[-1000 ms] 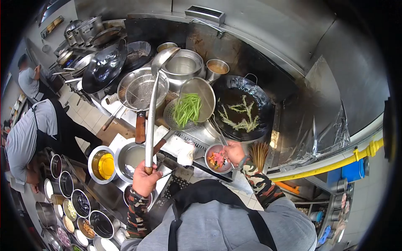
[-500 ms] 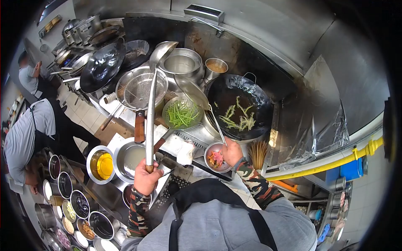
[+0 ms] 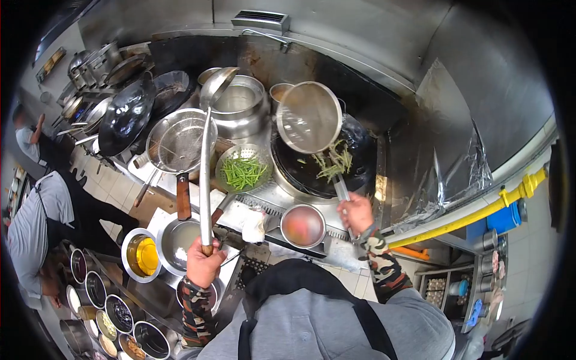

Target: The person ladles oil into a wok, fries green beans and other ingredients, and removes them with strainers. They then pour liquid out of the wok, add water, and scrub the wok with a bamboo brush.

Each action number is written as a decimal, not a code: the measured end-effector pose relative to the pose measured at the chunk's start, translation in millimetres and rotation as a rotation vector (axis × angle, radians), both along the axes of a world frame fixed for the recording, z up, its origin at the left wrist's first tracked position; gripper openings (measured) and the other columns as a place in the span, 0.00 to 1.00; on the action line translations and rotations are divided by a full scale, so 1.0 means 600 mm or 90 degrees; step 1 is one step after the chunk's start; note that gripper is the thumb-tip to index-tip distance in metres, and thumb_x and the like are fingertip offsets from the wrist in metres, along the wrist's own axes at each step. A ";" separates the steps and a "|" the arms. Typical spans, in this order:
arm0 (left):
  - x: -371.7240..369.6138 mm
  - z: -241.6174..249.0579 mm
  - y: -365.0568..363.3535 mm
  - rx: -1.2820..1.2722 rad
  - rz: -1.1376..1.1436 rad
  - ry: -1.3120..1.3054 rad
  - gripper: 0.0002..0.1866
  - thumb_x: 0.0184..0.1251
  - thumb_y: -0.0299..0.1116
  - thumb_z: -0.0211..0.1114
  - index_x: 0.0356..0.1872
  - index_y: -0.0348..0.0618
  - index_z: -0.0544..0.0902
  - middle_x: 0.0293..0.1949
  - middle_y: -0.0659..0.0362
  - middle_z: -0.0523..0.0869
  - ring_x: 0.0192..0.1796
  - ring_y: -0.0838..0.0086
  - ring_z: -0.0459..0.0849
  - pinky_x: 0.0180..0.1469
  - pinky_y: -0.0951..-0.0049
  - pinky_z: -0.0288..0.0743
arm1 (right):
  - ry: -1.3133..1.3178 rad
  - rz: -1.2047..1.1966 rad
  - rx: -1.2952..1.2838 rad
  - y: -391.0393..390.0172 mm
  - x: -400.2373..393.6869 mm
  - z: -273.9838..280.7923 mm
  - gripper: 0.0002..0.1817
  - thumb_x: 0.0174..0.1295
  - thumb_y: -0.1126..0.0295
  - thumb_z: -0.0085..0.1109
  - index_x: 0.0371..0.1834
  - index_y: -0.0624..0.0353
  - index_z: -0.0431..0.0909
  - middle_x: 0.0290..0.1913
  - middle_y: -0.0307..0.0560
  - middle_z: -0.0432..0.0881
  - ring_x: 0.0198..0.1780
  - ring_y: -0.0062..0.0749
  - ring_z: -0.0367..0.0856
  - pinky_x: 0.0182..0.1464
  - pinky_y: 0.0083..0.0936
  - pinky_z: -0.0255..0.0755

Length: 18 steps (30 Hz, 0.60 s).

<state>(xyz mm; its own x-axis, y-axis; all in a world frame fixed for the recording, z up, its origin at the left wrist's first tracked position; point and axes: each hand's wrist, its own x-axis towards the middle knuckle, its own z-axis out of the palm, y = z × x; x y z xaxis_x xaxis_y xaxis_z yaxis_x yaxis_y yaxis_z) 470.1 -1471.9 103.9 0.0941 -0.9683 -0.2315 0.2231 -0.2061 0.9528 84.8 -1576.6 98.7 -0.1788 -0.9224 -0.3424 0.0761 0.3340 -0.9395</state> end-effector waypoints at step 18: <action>-0.029 -0.004 -0.016 0.003 -0.057 0.010 0.13 0.51 0.15 0.62 0.34 0.42 0.71 0.18 0.66 0.71 0.10 0.84 0.65 0.10 0.80 0.56 | -0.060 -0.012 0.231 0.033 -0.105 -0.027 0.08 0.62 0.72 0.47 0.29 0.64 0.74 0.17 0.40 0.71 0.15 0.22 0.68 0.13 0.17 0.57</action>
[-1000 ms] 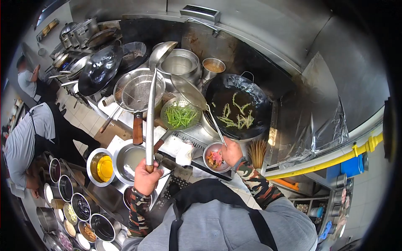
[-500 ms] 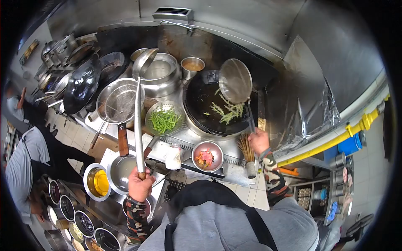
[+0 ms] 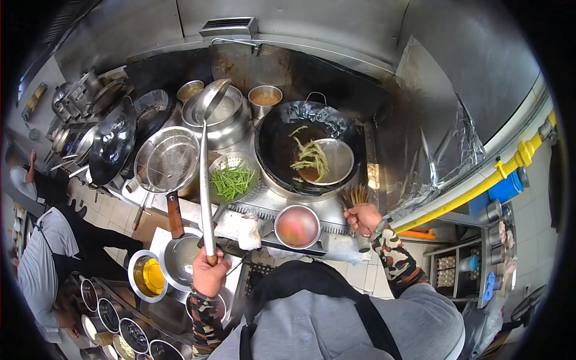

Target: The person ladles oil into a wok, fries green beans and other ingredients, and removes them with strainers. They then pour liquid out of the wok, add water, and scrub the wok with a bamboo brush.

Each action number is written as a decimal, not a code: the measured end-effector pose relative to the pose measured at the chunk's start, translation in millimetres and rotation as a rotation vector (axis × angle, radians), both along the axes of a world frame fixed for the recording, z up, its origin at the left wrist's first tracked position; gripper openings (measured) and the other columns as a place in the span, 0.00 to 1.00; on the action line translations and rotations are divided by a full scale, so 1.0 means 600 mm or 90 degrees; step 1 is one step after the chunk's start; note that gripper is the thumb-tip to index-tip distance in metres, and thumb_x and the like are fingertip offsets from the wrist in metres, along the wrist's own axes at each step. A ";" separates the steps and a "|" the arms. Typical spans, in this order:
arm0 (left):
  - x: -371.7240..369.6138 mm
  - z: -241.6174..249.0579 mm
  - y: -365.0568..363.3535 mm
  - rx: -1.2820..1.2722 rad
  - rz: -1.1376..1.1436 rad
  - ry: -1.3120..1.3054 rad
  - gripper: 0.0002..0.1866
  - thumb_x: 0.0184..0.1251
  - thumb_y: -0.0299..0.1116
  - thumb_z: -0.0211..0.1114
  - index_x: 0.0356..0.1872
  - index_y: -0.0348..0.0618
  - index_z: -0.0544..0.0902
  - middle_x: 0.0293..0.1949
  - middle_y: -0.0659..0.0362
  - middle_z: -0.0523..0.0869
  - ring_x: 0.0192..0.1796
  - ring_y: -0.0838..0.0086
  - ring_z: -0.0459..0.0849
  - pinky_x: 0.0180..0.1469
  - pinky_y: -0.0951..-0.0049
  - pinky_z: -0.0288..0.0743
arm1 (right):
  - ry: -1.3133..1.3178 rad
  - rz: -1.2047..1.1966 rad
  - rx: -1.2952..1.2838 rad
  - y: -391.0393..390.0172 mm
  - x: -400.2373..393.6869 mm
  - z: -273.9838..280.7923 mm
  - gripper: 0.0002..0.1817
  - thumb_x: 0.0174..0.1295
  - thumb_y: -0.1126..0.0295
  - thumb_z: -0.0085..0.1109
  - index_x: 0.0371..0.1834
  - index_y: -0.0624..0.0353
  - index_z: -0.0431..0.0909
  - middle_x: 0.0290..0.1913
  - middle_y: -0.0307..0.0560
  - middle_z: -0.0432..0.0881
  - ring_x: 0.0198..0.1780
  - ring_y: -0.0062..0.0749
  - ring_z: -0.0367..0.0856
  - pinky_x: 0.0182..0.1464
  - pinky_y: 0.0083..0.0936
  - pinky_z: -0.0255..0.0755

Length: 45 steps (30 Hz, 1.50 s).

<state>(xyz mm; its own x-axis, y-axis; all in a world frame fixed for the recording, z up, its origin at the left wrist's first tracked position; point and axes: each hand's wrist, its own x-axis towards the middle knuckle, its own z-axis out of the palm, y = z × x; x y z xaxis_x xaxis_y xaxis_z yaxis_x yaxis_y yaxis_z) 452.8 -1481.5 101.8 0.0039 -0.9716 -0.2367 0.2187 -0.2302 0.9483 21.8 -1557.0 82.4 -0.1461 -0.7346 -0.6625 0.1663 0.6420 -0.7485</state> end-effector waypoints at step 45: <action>-0.032 0.015 -0.005 0.005 -0.012 0.004 0.14 0.51 0.14 0.62 0.35 0.41 0.70 0.16 0.66 0.70 0.09 0.84 0.65 0.09 0.80 0.56 | -0.116 0.121 -0.008 -0.004 -0.080 -0.004 0.10 0.62 0.73 0.51 0.44 0.67 0.72 0.26 0.38 0.72 0.16 0.16 0.61 0.12 0.17 0.54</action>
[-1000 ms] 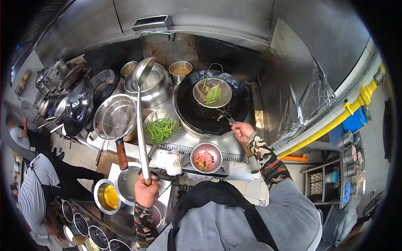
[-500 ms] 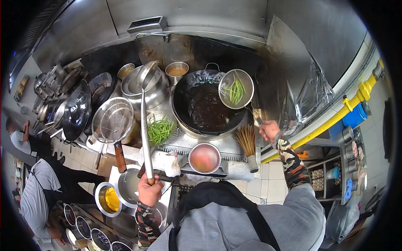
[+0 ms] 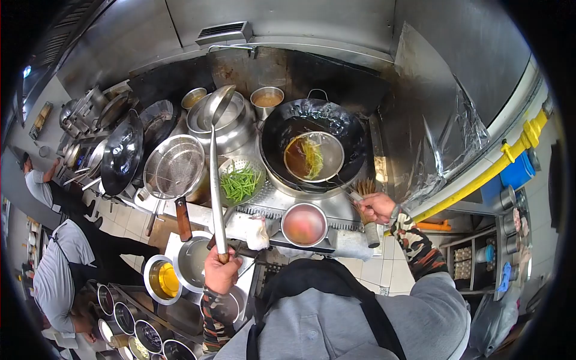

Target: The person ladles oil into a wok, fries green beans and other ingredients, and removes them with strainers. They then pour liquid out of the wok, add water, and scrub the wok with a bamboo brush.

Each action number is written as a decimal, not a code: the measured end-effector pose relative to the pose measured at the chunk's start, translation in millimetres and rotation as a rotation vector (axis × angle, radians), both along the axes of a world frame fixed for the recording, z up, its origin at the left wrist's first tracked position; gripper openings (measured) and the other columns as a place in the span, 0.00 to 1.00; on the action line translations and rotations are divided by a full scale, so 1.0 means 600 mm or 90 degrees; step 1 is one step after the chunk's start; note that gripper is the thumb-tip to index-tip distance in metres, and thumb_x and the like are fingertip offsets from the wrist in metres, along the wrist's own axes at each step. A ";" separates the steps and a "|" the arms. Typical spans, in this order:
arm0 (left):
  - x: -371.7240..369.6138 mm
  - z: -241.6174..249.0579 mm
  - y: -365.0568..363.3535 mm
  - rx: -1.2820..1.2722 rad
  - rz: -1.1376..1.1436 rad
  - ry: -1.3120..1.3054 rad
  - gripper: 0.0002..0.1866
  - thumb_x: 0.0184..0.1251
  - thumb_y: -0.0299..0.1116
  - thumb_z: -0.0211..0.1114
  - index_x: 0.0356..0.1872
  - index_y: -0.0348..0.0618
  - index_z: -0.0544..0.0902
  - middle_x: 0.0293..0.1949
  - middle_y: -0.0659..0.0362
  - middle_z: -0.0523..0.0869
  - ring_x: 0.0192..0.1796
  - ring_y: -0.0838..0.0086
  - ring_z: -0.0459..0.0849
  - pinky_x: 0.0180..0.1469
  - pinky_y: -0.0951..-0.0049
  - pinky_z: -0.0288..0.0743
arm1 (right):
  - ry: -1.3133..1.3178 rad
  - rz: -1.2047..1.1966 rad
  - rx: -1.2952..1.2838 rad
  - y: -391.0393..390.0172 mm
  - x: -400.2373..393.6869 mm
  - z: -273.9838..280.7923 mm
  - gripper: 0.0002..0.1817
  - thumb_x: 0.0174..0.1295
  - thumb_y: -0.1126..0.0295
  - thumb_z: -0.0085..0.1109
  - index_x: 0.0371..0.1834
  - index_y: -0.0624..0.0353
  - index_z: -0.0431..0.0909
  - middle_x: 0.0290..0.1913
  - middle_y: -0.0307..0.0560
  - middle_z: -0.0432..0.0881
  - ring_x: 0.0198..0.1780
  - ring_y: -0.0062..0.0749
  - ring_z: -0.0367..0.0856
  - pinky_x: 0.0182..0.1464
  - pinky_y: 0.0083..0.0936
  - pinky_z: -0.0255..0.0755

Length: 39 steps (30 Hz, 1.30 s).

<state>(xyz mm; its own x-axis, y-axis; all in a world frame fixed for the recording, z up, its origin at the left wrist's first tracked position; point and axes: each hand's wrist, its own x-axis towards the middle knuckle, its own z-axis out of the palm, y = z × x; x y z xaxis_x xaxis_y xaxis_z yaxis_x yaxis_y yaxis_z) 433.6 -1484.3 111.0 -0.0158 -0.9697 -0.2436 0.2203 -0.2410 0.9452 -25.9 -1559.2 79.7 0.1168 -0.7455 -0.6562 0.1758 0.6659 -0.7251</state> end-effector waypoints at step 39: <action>0.061 -0.021 0.036 0.016 0.147 -0.027 0.14 0.49 0.17 0.64 0.35 0.41 0.71 0.19 0.67 0.71 0.13 0.84 0.66 0.15 0.80 0.58 | 0.570 0.272 -0.515 -0.099 0.290 0.004 0.08 0.53 0.73 0.49 0.32 0.65 0.77 0.28 0.64 0.78 0.36 0.63 0.77 0.41 0.47 0.71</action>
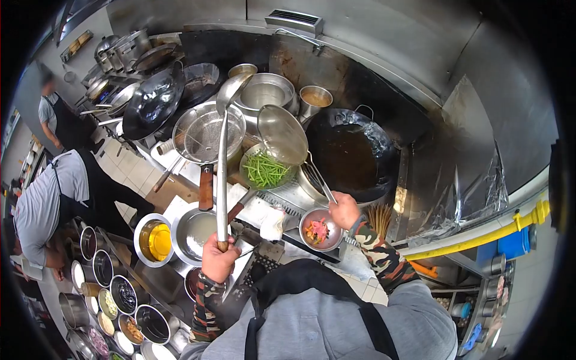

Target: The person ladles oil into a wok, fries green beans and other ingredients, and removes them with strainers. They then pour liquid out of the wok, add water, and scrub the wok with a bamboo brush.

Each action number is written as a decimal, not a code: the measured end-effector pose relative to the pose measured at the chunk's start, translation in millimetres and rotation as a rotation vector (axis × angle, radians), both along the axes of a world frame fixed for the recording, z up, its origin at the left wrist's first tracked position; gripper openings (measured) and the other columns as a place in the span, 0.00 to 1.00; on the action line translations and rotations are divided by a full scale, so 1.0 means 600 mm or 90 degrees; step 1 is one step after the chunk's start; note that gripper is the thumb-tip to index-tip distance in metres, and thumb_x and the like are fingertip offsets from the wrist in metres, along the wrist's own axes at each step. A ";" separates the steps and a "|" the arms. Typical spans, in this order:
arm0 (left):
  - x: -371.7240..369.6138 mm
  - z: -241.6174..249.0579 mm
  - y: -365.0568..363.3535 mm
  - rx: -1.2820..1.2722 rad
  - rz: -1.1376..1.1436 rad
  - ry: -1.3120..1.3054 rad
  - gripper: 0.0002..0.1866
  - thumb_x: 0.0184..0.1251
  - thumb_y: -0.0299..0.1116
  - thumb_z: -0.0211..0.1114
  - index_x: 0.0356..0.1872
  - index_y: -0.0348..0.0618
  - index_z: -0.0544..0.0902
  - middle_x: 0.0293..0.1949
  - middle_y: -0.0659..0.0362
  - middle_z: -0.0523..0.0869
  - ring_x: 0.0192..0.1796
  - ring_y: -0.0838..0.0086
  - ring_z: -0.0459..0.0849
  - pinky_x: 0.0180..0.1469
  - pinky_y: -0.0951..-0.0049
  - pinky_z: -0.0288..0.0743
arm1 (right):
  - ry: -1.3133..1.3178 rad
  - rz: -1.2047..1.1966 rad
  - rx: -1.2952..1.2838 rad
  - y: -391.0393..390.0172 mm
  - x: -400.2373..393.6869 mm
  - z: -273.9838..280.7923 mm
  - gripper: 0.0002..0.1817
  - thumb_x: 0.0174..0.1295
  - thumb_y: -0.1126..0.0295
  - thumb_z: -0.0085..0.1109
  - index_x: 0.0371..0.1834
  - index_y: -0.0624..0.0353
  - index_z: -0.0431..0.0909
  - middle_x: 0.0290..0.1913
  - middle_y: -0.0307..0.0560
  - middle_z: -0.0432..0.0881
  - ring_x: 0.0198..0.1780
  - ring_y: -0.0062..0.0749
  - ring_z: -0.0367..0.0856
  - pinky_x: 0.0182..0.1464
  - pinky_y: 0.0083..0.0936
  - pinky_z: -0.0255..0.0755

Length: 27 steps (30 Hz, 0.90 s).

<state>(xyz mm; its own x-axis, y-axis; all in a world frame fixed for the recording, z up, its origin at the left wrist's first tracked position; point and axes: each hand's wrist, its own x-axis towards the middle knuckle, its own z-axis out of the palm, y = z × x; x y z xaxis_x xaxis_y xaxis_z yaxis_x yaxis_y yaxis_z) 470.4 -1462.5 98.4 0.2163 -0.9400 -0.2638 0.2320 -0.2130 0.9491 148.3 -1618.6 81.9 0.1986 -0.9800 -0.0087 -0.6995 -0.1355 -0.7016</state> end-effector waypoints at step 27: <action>-0.013 0.092 -0.041 -0.095 -0.234 0.696 0.06 0.63 0.23 0.51 0.41 0.42 0.72 0.17 0.68 0.64 0.11 0.85 0.59 0.11 0.81 0.59 | -0.618 0.113 0.414 0.008 0.387 0.052 0.22 0.70 0.51 0.43 0.45 0.61 0.73 0.37 0.42 0.78 0.37 0.26 0.77 0.37 0.22 0.72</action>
<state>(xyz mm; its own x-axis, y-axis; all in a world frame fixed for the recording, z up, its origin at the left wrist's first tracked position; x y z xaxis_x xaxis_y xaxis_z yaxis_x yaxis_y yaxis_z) 462.4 -1487.0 153.9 -0.3506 -0.9363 -0.0220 0.8903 -0.3405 0.3022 380.5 -1613.9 113.0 0.5299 -0.8051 -0.2667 0.1570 0.4021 -0.9020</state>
